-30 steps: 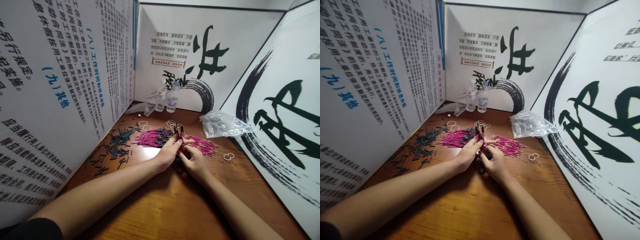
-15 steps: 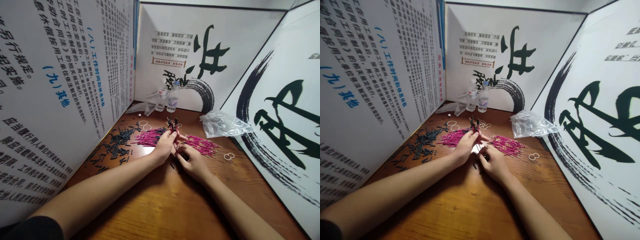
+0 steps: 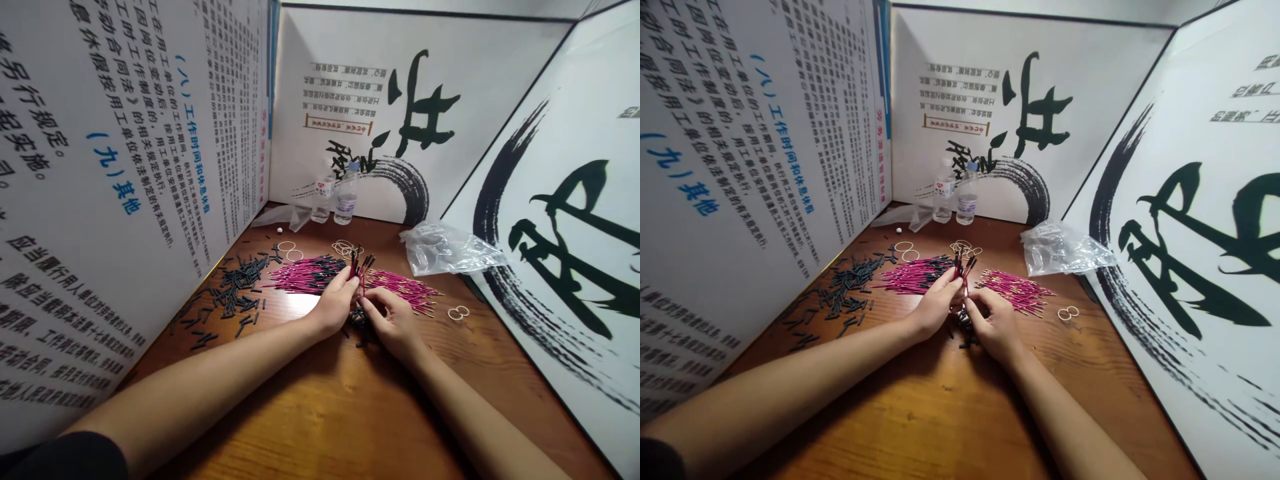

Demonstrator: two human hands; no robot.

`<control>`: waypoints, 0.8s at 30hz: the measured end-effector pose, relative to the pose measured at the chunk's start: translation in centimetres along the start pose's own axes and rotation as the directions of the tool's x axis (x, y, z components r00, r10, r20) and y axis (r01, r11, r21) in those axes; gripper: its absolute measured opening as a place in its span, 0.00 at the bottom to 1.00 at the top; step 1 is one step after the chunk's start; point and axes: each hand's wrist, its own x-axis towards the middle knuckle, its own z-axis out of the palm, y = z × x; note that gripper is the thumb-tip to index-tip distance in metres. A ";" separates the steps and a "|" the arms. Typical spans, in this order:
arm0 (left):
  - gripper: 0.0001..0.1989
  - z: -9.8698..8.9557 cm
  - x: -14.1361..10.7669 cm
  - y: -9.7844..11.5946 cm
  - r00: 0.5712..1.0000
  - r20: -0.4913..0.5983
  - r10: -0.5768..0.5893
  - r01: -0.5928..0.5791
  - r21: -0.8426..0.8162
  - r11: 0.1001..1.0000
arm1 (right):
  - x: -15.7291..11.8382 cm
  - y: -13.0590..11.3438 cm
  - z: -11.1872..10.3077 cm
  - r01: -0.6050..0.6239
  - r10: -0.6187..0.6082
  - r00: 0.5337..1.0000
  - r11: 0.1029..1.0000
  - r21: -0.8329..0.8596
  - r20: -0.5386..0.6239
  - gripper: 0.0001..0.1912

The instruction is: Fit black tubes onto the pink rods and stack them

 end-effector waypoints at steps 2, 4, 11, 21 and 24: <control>0.09 0.1 -0.1 0.0 1.000 0.005 -0.015 0.014 0.017 1.000 | 0.0 0.0 0.0 -0.007 0.007 1.000 1.000 0.001 0.003 0.09; 0.08 0.1 -0.1 -0.1 1.000 0.013 -0.005 0.005 0.048 0.999 | 0.0 0.0 0.0 -0.001 0.001 1.000 1.000 -0.010 0.007 0.12; 0.09 -0.2 0.4 -0.3 0.992 0.065 0.112 -0.124 0.216 0.968 | -0.1 0.1 0.0 0.058 -0.058 0.997 0.998 -0.013 0.047 0.16; 0.06 -5.2 4.3 4.9 0.956 -0.215 0.197 -0.179 0.100 0.979 | -0.1 -0.4 -0.1 0.034 -0.029 0.999 0.991 -0.126 0.042 0.13; 0.07 -5.9 4.3 4.5 0.912 -0.344 0.225 -0.209 0.083 0.974 | -0.1 -0.7 -0.1 0.038 -0.027 0.998 0.982 -0.185 0.059 0.07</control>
